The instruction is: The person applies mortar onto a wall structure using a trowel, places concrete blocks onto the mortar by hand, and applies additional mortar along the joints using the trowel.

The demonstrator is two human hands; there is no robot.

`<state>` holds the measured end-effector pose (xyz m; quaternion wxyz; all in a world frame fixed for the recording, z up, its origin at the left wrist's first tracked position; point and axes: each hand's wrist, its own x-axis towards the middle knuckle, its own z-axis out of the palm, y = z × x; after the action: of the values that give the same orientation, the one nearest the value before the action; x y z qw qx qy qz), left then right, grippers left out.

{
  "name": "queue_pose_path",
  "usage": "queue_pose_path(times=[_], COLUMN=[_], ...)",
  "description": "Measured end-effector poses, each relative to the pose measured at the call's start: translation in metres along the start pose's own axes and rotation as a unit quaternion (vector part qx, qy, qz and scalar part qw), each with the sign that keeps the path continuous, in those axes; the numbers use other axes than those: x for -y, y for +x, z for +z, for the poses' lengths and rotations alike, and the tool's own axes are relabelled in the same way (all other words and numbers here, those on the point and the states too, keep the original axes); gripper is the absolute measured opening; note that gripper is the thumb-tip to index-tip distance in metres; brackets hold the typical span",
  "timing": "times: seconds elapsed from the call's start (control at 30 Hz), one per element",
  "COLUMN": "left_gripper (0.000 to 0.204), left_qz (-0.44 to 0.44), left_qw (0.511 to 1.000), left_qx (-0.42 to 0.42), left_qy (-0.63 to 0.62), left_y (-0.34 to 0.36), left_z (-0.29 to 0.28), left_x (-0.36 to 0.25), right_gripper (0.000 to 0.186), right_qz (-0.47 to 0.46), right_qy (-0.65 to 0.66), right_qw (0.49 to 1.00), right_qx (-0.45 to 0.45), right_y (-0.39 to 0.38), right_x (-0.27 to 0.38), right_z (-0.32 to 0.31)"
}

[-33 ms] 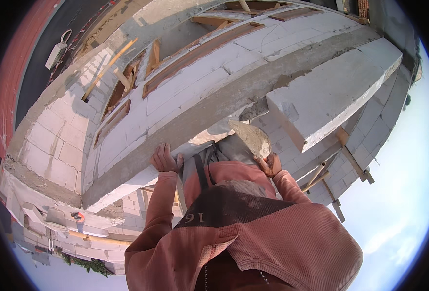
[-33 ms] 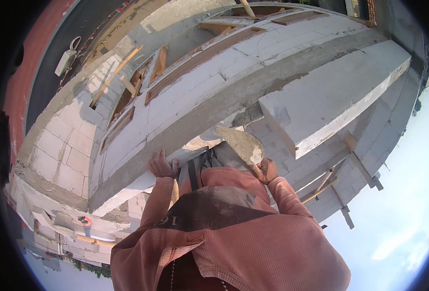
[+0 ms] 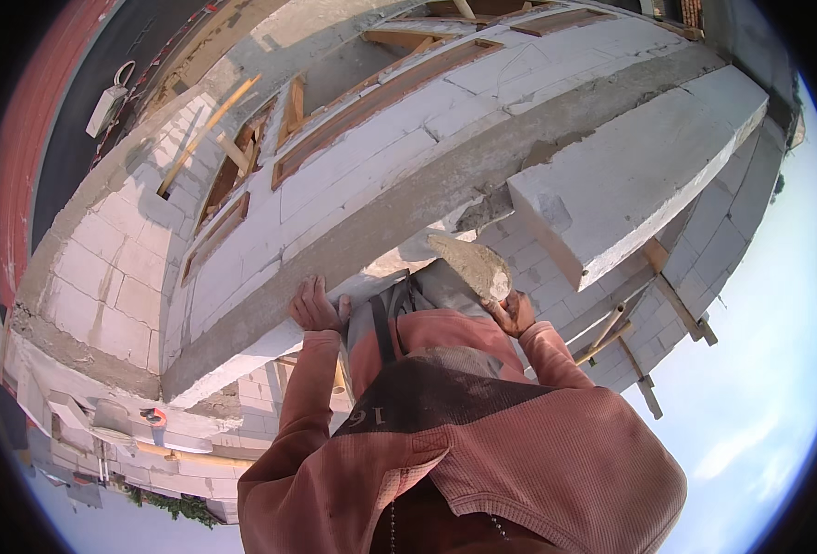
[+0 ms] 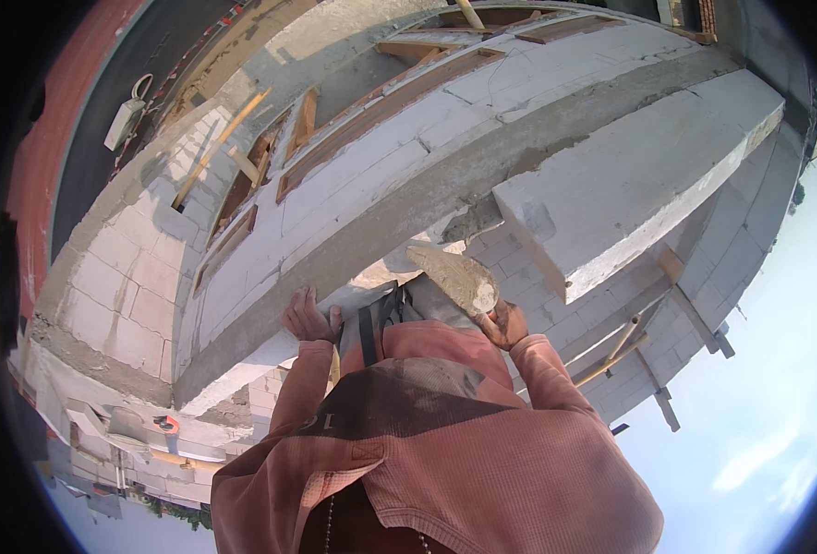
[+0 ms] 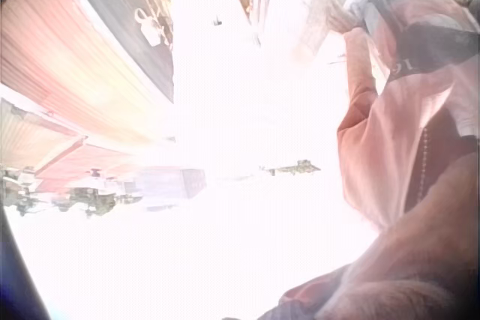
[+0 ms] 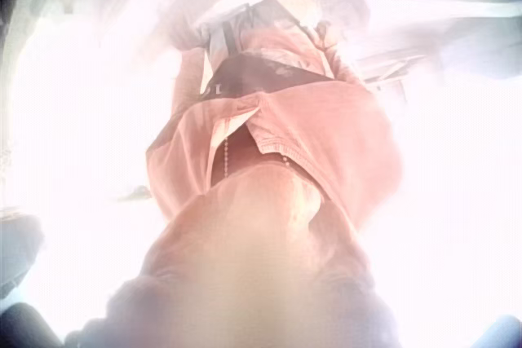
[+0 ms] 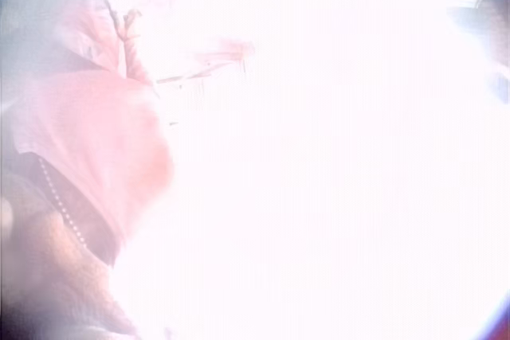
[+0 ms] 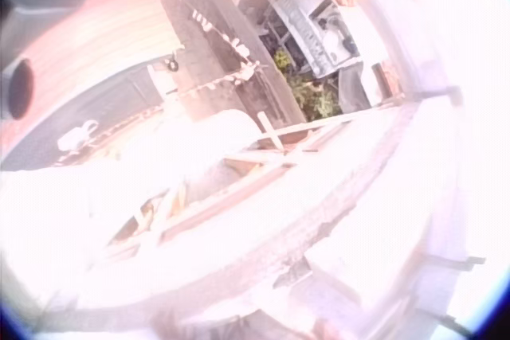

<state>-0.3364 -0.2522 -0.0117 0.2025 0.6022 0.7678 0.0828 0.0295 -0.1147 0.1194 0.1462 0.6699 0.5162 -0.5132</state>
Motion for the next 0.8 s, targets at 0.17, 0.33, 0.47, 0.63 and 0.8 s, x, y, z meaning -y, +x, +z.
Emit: queue_pose_path(times=[0.17,0.33,0.47,0.63,0.8], left_gripper=[0.059,0.062,0.063,0.063,0.063], left_qz=[0.024,0.031,0.044,0.035,0.043], left_qw=[0.999,0.999,0.998,0.998,0.998], left_qx=[-0.015,0.002,-0.014,-0.024,-0.004], left_qy=[0.019,0.045,0.042,0.036,0.040], left_y=[0.003,-0.001,-0.003,-0.006,-0.006], left_z=[0.005,0.001,0.006,0.009,0.002], left_x=[0.002,0.004,0.006,0.006,0.006], right_gripper=[0.044,0.044,0.042,0.038,0.028], right_qz=[0.097,0.048,0.096,0.121,0.067], right_qy=[0.006,0.157,0.166,0.239,0.201], right_qw=[0.993,0.981,0.975,0.939,0.934], right_qx=[0.069,-0.100,-0.111,-0.217,-0.289], right_y=[0.022,0.024,0.045,0.080,0.073], right_x=[-0.031,-0.045,-0.066,-0.051,-0.027], right_z=[0.053,0.101,0.109,0.109,0.110])
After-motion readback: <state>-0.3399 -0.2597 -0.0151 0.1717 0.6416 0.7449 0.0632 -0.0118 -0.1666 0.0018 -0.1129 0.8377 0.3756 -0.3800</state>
